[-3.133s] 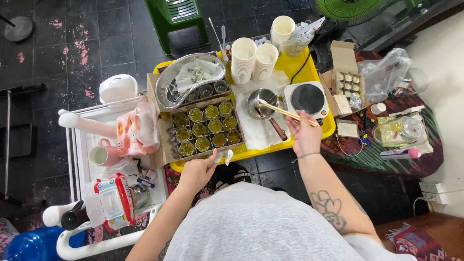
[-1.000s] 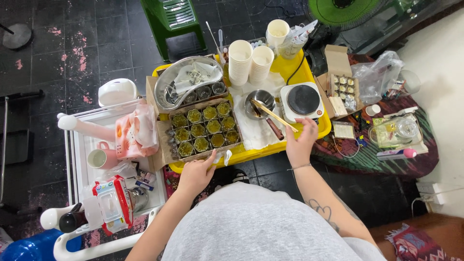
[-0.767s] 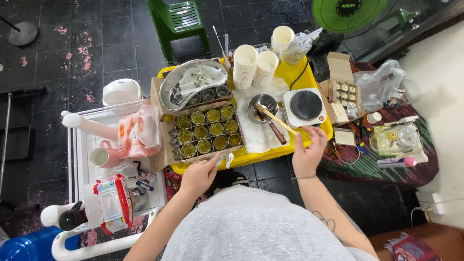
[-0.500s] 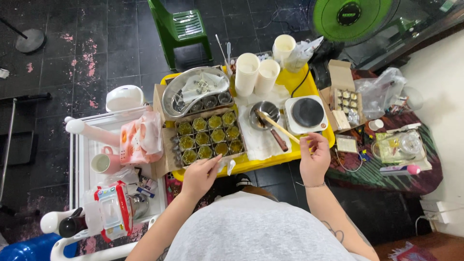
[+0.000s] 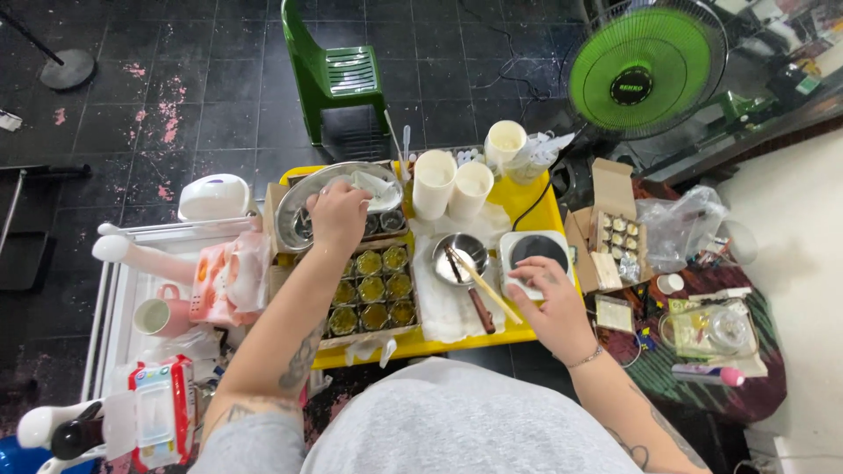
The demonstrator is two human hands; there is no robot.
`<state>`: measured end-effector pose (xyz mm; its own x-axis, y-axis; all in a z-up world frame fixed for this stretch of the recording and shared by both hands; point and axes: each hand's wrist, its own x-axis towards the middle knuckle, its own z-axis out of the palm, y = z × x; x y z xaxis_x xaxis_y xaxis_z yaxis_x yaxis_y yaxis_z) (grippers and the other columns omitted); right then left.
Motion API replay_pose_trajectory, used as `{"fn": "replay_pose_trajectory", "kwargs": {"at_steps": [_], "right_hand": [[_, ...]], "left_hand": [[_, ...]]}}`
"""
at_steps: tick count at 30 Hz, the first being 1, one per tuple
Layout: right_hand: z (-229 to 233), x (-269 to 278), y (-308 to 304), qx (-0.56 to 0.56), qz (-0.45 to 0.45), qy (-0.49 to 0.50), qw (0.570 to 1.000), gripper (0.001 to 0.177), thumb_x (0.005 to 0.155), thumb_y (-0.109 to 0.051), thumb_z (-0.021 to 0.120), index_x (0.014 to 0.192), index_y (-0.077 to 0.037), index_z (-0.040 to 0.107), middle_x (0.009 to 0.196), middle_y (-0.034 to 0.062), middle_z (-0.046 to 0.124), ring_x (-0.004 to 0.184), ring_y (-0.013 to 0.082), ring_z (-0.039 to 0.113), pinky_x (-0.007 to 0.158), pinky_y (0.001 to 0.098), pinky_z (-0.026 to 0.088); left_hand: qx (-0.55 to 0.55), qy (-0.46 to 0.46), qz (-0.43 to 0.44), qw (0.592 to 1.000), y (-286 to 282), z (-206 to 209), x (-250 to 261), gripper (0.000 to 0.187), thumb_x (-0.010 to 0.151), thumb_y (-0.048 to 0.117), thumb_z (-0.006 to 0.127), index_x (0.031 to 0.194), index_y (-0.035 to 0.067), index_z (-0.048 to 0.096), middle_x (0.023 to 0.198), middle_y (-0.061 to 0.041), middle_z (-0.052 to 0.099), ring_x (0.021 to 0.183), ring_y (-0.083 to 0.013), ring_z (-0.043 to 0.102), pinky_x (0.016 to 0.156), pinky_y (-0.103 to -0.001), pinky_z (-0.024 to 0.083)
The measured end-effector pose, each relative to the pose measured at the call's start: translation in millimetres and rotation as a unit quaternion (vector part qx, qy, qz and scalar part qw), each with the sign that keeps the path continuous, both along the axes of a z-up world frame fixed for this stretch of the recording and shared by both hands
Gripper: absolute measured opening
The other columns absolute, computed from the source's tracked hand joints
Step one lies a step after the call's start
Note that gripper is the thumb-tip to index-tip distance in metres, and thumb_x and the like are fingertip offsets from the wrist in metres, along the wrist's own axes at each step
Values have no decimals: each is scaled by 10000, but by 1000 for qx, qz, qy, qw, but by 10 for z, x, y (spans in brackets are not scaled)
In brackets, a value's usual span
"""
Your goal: Preparing and inserting wicks into small candle containers.
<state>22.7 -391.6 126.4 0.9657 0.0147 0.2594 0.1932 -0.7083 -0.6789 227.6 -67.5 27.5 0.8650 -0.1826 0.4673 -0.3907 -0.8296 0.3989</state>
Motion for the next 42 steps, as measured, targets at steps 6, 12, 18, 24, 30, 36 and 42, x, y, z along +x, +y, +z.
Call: {"fn": "replay_pose_trajectory", "kwargs": {"at_steps": [6,12,18,24,30,36,42], "right_hand": [[-125,110,-255,36,-4,54,998,221,904,-217,722,1057,-59,742,1171,62,666,831,161,665,741,294,554],[-259,44,-423,59,-18,82,995,208,896,-203,717,1039,-53,737,1156,55,677,770,142,658,744,283,548],[-297,-38,-397,80,-27,74,994,212,926,-215,704,1055,-48,730,1145,53,682,795,144,655,765,276,554],[-340,-75,-286,79,-50,104,990,223,928,-223,701,1060,-45,731,1119,47,690,804,146,663,787,276,560],[-315,-139,-93,103,-37,118,987,249,923,-207,692,1095,-29,717,1142,58,667,858,142,674,799,280,558],[-323,-224,-22,110,-67,124,984,249,916,-212,704,1084,-29,720,1139,50,686,843,144,682,799,278,561],[-316,-247,39,101,-71,120,985,236,919,-201,692,1091,-43,725,1145,49,685,853,147,691,787,283,569]], "left_hand": [[207,146,64,965,-366,-256,636,140,863,192,721,883,289,820,1093,-17,664,1118,-254,619,1003,-492,340],[345,238,53,907,-503,-150,736,256,868,352,757,1066,194,789,1174,-48,634,1183,-266,578,1006,-522,323],[346,246,44,904,-476,-274,850,316,856,400,769,1082,179,789,1202,-57,638,1216,-275,561,1034,-513,288],[414,208,27,886,-496,-264,859,185,901,197,707,1055,210,809,1175,-35,653,1184,-258,584,1014,-490,302],[359,248,33,899,-516,-147,835,220,877,295,709,1034,171,802,1161,-53,637,1192,-266,552,1002,-480,285],[352,216,21,910,-454,-351,885,176,866,190,683,984,177,813,1127,-45,647,1204,-274,549,1002,-490,289],[399,167,-18,902,-437,-301,814,186,851,117,679,973,179,804,1137,-55,655,1186,-280,573,1030,-486,300]]}}
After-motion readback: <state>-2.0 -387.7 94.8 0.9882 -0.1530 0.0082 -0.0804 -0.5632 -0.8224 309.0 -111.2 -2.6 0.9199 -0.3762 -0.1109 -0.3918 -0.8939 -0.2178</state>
